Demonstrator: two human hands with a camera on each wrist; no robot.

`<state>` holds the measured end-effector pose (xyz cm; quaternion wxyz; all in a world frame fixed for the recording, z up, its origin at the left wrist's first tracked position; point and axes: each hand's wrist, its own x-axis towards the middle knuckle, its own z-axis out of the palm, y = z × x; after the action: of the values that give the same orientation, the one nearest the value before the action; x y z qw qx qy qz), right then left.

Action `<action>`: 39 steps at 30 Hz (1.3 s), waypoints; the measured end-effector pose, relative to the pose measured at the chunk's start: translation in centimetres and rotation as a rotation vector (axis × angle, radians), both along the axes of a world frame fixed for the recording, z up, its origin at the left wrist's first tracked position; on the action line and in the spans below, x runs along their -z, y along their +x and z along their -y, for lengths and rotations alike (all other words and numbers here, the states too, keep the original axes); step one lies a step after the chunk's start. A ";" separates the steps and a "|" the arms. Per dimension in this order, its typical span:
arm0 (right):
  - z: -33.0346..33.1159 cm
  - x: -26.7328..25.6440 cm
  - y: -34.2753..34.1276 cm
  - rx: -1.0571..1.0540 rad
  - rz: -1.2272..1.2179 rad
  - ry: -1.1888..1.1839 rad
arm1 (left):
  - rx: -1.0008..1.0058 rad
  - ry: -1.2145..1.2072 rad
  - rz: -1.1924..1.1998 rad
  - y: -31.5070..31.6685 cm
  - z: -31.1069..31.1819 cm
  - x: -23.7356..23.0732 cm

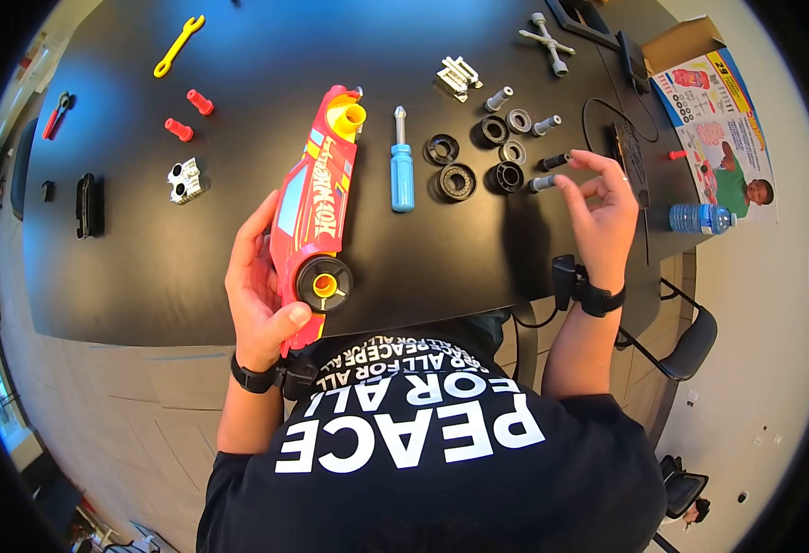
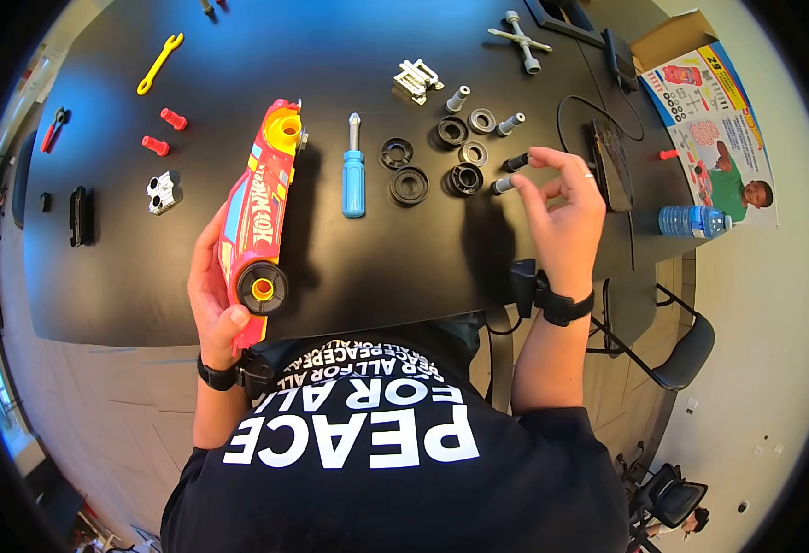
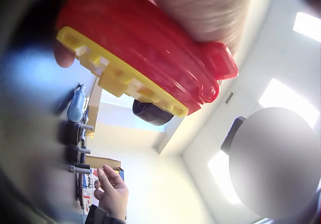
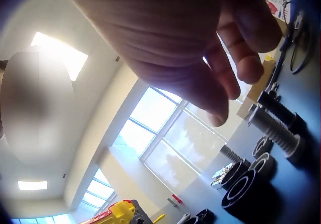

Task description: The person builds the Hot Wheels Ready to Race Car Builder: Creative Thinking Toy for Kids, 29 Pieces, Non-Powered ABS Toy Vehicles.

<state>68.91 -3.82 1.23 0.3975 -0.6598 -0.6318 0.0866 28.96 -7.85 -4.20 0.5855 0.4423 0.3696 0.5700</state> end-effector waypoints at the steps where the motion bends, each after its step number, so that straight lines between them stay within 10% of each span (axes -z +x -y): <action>1: 0.0 0.4 0.1 -0.039 0.023 0.004 | 0.003 0.001 0.000 0.0 0.0 0.0; 25: -0.4 3.5 3.5 -0.132 -0.207 -0.252 | -0.034 0.007 0.002 0.1 0.1 0.0; 27: 0.1 1.3 1.3 -0.032 -0.194 -0.011 | -0.011 -0.012 0.013 0.1 0.2 -0.1; 35: 2.3 -5.2 -10.1 -1.017 -0.507 -0.191 | 0.002 0.023 -0.019 0.5 0.0 -0.4; 39: 2.2 -4.1 -14.7 -1.024 -0.724 -0.568 | -0.001 0.022 -0.003 0.6 0.2 -0.3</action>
<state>54.19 -6.05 5.30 0.3042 -0.2865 -0.6442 0.6406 29.59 -8.09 -3.87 0.5798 0.4493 0.3646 0.5735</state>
